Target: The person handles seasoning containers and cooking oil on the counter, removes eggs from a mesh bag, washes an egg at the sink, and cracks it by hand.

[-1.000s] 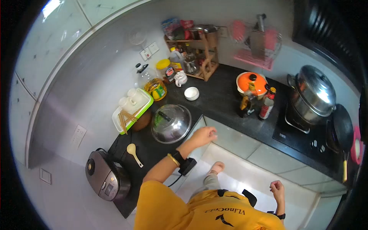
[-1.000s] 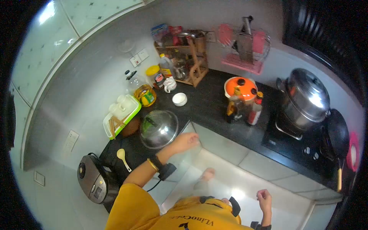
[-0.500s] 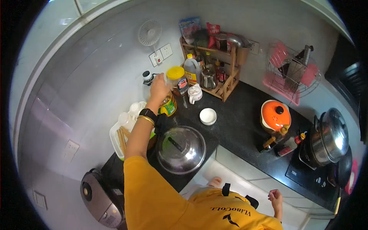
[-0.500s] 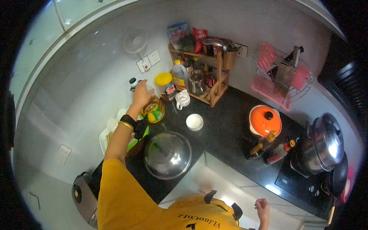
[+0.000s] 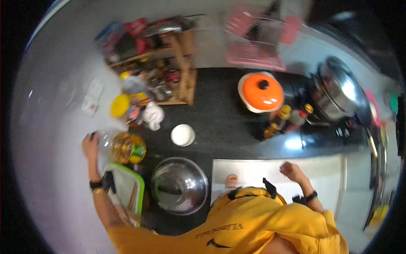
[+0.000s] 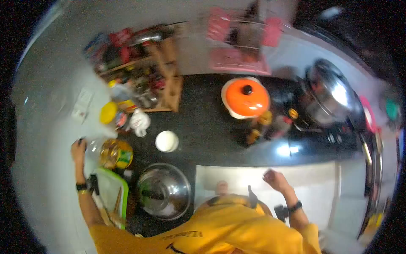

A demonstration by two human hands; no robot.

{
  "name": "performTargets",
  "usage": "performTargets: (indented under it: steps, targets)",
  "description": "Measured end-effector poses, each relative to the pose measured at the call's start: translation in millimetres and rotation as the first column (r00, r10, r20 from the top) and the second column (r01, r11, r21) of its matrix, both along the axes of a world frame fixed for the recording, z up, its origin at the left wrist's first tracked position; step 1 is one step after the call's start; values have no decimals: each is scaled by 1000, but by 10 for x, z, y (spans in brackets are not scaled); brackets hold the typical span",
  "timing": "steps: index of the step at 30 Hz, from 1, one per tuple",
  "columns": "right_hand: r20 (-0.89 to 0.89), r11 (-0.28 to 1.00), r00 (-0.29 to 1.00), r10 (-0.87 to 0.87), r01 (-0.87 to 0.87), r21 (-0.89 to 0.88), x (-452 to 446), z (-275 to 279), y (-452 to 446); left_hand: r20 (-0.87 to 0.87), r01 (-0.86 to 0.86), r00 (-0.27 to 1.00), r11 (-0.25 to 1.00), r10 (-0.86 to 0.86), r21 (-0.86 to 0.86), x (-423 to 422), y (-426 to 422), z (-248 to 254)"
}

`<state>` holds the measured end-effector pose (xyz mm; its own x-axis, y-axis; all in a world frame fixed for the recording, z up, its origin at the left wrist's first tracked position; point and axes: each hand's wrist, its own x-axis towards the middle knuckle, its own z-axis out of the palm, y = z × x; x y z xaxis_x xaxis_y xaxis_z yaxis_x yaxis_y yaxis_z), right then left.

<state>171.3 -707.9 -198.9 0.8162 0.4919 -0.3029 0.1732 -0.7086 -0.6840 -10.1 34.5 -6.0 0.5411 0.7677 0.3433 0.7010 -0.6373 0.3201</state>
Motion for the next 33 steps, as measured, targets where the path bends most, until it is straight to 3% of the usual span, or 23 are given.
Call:
performTargets:
  steps: [1,3,6,8,10,13,17,23,25,27,28,33]
  targets:
    - [6,999,1000,-3,2,47,10,107,70,122,111,986,994,-109,-11,-3,-51,72]
    - [-18,1000,1000,-26,26,4,94,105,143,219,85,973,995,-71,-57,-28,-3,106]
    - [-29,1000,999,-21,21,16,125,180,303,56,38,998,999,-40,39,-87,161,173]
    - [-56,999,998,-24,26,34,122,74,360,101,0,995,987,-17,163,-71,-10,314]
    - [-117,996,990,-81,86,34,115,32,400,234,7,972,1000,-14,30,-116,56,288]
    - [-187,996,980,-74,83,42,83,39,466,306,18,952,999,-5,-38,-65,-106,307]
    - [-239,994,969,-68,87,68,157,-44,470,251,26,968,1000,-26,3,25,-294,546]
    - [-184,978,980,-69,103,180,65,-122,455,317,50,947,999,-48,1,137,-852,1023]
    - [-147,987,988,-52,73,140,78,-248,426,267,74,959,994,-95,86,140,-981,1199]
    - [-196,991,977,-79,98,88,31,-16,505,326,104,936,989,-133,102,146,-1056,1300]
    - [-238,977,967,-91,133,169,14,-23,489,332,131,932,989,-145,63,173,-1176,1381]
    - [-163,975,984,-72,104,195,0,-179,313,309,215,930,977,-199,-18,276,-1803,1697]
